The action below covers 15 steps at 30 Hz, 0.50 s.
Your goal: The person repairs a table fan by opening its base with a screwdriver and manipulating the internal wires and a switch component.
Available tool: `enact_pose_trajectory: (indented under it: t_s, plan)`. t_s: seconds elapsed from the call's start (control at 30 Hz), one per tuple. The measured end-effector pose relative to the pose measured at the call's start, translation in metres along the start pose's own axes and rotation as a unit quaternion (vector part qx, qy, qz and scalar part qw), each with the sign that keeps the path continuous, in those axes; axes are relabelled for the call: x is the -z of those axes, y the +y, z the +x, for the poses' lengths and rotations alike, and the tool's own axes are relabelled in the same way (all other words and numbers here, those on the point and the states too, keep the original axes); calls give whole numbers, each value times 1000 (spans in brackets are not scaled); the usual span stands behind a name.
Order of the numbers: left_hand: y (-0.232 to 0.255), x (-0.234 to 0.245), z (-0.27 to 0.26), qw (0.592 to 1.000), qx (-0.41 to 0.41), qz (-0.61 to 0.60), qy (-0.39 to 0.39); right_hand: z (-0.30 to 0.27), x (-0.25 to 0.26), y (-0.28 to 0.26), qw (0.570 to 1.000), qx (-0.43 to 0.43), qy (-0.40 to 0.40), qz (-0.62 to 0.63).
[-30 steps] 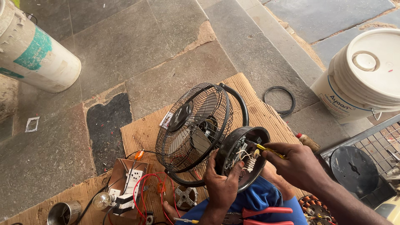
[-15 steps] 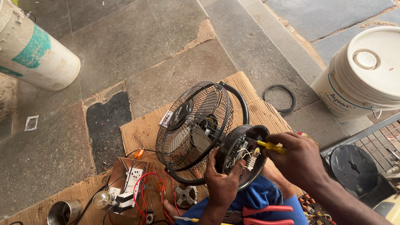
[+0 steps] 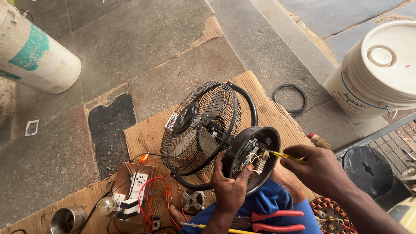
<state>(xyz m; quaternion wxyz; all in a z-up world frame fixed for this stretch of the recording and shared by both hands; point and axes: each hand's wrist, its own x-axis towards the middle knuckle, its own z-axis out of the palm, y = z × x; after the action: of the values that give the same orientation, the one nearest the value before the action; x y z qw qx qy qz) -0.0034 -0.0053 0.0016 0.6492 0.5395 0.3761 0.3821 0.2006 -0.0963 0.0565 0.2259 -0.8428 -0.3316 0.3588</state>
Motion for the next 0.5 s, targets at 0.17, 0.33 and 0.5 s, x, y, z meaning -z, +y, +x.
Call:
enact_pose_trajectory:
  t_s: [0.17, 0.33, 0.5]
  plan:
    - [-2, 1, -1, 1000, -17, -7, -5, -6, 1, 10, 993, -93, -41, 56]
    - [-2, 1, 0, 1000, -21, -12, -11, -8, -4, 42, 984, -100, -55, 133]
    - [-2, 0, -2, 997, -30, -60, -27, 0, -28, 66, 957, -53, -39, 281]
